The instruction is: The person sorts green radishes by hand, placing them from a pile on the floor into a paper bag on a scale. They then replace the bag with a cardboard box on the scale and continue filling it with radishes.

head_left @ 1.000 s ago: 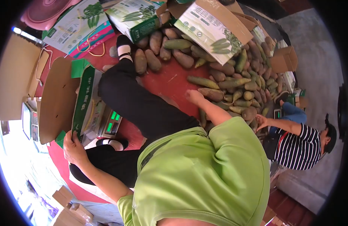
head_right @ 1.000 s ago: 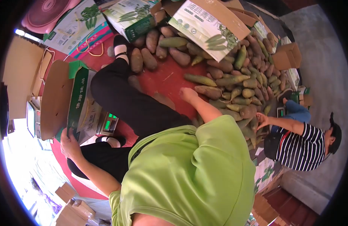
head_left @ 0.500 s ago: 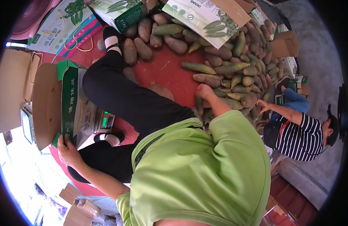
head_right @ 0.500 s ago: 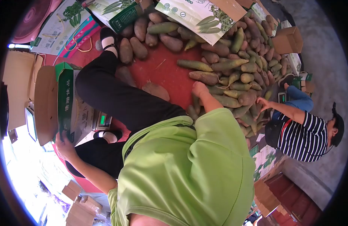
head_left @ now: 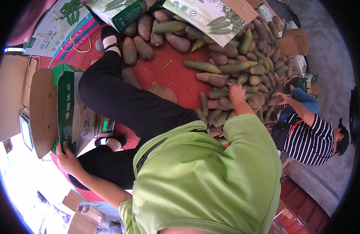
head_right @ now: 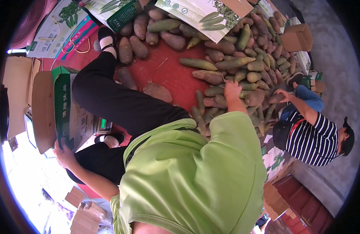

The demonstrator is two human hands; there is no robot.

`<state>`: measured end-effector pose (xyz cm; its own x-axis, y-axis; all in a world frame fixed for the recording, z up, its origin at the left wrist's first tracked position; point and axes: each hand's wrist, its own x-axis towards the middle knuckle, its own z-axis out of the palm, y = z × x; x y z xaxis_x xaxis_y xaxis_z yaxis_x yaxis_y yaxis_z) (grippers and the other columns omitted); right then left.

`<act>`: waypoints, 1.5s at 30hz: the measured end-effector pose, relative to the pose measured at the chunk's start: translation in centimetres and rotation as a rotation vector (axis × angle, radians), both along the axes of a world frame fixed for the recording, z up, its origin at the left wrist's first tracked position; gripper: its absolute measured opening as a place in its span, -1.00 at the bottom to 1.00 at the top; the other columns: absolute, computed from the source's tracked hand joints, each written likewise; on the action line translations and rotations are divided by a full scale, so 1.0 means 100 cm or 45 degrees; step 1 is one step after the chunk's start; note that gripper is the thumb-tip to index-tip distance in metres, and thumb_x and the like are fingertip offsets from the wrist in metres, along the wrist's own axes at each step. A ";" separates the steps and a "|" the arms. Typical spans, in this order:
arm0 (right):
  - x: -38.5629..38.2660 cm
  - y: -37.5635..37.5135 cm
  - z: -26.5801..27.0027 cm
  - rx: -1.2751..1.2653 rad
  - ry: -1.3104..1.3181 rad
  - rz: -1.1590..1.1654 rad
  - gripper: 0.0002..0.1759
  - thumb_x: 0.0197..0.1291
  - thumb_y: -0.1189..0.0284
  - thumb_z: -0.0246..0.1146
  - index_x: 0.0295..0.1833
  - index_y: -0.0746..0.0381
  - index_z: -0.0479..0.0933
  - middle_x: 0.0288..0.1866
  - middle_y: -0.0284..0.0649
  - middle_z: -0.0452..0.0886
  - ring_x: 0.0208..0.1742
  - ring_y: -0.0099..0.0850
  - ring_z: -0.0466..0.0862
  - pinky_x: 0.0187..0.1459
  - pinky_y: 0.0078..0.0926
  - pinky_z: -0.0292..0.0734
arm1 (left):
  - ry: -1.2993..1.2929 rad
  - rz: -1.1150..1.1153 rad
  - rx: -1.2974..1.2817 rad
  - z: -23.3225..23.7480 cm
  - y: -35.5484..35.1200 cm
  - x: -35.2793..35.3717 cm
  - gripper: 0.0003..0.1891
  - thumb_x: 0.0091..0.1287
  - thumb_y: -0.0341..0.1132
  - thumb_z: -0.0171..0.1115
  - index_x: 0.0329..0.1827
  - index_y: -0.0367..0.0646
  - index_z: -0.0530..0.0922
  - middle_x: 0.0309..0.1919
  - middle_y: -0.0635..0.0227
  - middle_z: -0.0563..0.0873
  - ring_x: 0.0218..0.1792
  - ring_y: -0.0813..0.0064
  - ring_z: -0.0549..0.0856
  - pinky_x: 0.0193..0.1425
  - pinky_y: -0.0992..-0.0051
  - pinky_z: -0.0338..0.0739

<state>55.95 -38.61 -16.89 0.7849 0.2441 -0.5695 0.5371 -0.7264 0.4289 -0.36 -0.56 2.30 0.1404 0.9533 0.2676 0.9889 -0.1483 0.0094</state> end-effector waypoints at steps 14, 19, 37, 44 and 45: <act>0.017 -0.009 -0.009 0.074 0.034 -0.165 -0.69 0.27 0.28 0.05 0.03 0.06 0.60 0.11 -0.22 0.62 0.20 -0.21 0.55 0.09 -0.15 0.47 | -0.023 -0.066 0.023 -0.002 -0.001 -0.003 -0.78 0.35 -0.15 0.17 -0.12 -0.07 0.61 -0.24 0.30 0.72 -0.29 0.16 0.70 -0.31 0.27 0.51; 0.032 0.014 -0.008 0.679 -0.090 -0.244 -0.69 0.24 0.22 0.05 -0.12 0.17 0.58 -0.05 0.01 0.63 0.00 0.05 0.59 -0.01 -0.06 0.50 | -0.009 -0.036 0.065 0.006 -0.004 0.010 -0.85 0.34 -0.18 0.17 -0.16 0.00 0.61 -0.29 0.34 0.71 -0.29 0.20 0.70 -0.33 0.29 0.52; 0.000 0.199 0.075 1.882 0.451 -0.488 -0.79 0.33 0.35 0.12 -0.23 0.21 0.60 -0.51 -0.49 0.43 -0.50 -0.68 0.39 -0.51 -0.66 0.35 | -0.106 0.074 -0.049 0.024 -0.011 0.024 -0.92 0.27 -0.27 0.18 -0.25 0.01 0.59 -0.33 0.39 0.67 -0.20 0.22 0.66 -0.20 0.25 0.52; -0.093 0.322 0.223 2.247 0.884 -0.057 -0.78 0.34 0.37 0.13 -0.21 0.29 0.59 -0.54 -0.50 0.37 -0.54 -0.72 0.28 -0.46 -0.73 0.23 | -0.129 0.006 -0.009 0.024 -0.011 0.020 -0.95 0.22 -0.31 0.20 -0.30 -0.02 0.57 -0.40 0.36 0.64 -0.24 0.24 0.66 -0.19 0.26 0.51; -0.113 0.343 0.249 2.341 0.971 0.037 -0.79 0.34 0.38 0.14 -0.20 0.30 0.59 -0.53 -0.49 0.41 -0.53 -0.72 0.29 -0.46 -0.72 0.23 | -0.135 -0.007 0.002 0.024 -0.011 0.019 -0.95 0.21 -0.31 0.20 -0.30 -0.03 0.57 -0.41 0.36 0.64 -0.25 0.24 0.66 -0.19 0.26 0.51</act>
<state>44.69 -4.34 8.02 0.5311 0.8279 0.1801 0.2321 0.0623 -0.9707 1.55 -1.68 4.69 0.1165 0.9522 0.2824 0.9815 -0.1539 0.1141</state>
